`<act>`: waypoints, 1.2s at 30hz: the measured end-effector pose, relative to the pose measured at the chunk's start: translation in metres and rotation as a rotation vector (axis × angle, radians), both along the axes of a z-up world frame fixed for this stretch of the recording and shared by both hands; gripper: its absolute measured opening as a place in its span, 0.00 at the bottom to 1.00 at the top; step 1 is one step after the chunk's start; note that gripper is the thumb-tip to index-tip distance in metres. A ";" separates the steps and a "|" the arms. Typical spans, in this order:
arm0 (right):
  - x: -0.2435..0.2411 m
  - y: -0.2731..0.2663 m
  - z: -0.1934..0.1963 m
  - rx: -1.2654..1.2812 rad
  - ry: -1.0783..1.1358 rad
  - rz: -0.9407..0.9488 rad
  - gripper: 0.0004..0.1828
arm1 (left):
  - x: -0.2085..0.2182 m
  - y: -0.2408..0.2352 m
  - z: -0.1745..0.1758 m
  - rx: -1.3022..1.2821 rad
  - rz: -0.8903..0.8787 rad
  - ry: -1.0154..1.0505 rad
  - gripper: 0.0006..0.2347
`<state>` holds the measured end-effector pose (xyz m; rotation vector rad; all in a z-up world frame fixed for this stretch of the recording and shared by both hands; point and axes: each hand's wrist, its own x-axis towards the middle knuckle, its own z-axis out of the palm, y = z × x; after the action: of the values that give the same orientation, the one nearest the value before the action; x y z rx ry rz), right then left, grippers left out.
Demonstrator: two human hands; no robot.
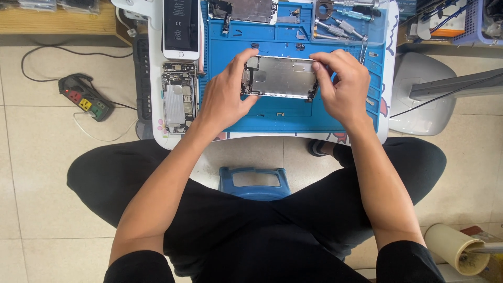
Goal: The person disassembles a smartphone on a blue work mat, using tweezers and a screwdriver to remove screws and disconnect internal components. They lift the phone's back cover and carefully separate parts, placing them on the mat.
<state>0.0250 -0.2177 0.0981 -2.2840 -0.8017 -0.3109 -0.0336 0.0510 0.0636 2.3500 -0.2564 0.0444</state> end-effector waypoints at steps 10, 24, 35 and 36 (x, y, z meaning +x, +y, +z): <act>0.000 0.000 -0.002 -0.001 0.020 0.014 0.09 | -0.005 -0.002 0.013 -0.012 0.038 0.154 0.39; 0.001 -0.001 -0.006 0.013 0.184 -0.043 0.11 | -0.006 -0.001 0.025 -0.132 -0.063 0.319 0.39; -0.002 0.000 -0.009 0.056 0.248 -0.051 0.12 | -0.011 -0.002 0.020 -0.204 -0.033 0.330 0.39; -0.002 0.000 -0.009 0.056 0.249 -0.049 0.12 | -0.011 -0.002 0.021 -0.204 -0.042 0.330 0.38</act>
<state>0.0235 -0.2176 0.0889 -2.2361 -0.6035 -0.0671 -0.0446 0.0494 0.0842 2.1082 -0.1310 -0.3207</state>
